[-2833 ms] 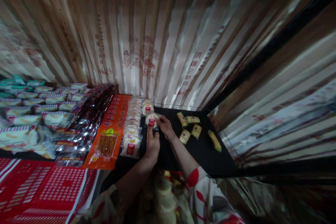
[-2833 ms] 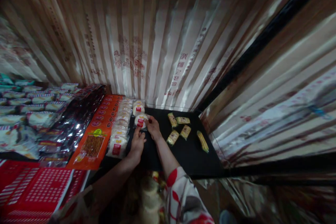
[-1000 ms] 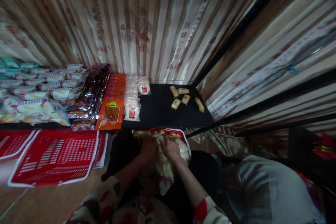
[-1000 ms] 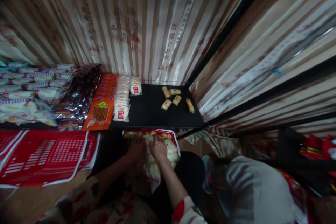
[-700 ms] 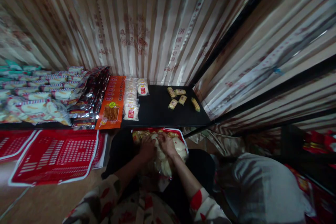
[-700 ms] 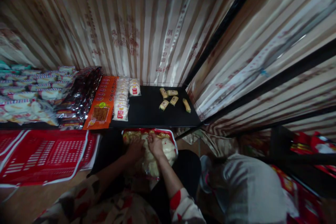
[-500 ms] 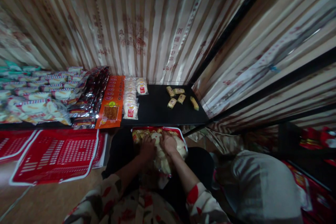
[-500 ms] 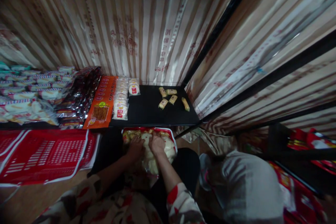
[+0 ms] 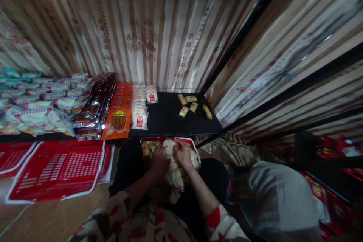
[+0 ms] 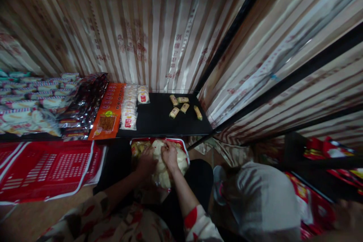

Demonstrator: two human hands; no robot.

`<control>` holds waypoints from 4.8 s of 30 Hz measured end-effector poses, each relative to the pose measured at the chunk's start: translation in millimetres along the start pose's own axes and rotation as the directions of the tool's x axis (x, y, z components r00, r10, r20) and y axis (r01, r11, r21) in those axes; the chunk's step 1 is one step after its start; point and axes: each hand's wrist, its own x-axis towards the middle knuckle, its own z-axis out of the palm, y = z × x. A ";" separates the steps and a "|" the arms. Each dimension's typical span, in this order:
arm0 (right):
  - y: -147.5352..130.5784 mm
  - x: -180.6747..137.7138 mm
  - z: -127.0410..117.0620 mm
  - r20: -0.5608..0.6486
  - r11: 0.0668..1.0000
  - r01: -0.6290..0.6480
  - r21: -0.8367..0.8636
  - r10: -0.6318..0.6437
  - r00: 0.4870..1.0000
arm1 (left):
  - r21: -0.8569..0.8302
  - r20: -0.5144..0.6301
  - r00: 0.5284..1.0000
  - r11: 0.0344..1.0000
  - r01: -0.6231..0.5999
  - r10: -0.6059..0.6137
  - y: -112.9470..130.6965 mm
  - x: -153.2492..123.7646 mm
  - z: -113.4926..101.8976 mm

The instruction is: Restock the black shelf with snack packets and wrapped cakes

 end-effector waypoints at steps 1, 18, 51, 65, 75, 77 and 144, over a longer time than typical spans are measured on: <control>-2.6 -0.6 -1.1 -0.013 1.000 0.003 0.022 -0.002 1.000 | -0.008 -0.024 1.000 1.000 -0.009 0.009 0.5 0.4 0.8; -45.6 14.4 -27.2 0.101 0.974 -0.083 0.212 0.063 0.993 | -0.341 -0.257 0.965 0.939 -0.042 -0.050 -1.6 6.3 -37.9; -60.3 151.4 39.7 0.186 0.805 -0.217 0.552 0.135 0.973 | -0.049 -0.307 0.949 0.995 -0.090 0.070 20.0 107.8 -123.6; -76.5 230.3 102.2 0.124 1.000 -0.007 0.023 0.004 0.992 | -0.470 -0.325 0.872 0.863 0.187 -0.366 -3.5 203.2 -97.0; -79.9 230.6 102.6 0.090 0.944 0.065 -0.323 -0.038 0.995 | -0.465 -0.444 0.843 0.883 0.072 -0.303 -19.0 222.8 -64.8; -77.5 232.9 103.8 0.090 0.958 0.064 -0.280 -0.040 0.995 | -0.459 -0.461 0.843 0.888 0.039 -0.275 -19.9 222.8 -64.5; -65.3 3.2 -5.7 0.125 0.968 0.234 -0.088 -0.222 0.967 | -0.930 0.305 0.952 0.212 0.300 -0.011 -23.0 17.1 -91.3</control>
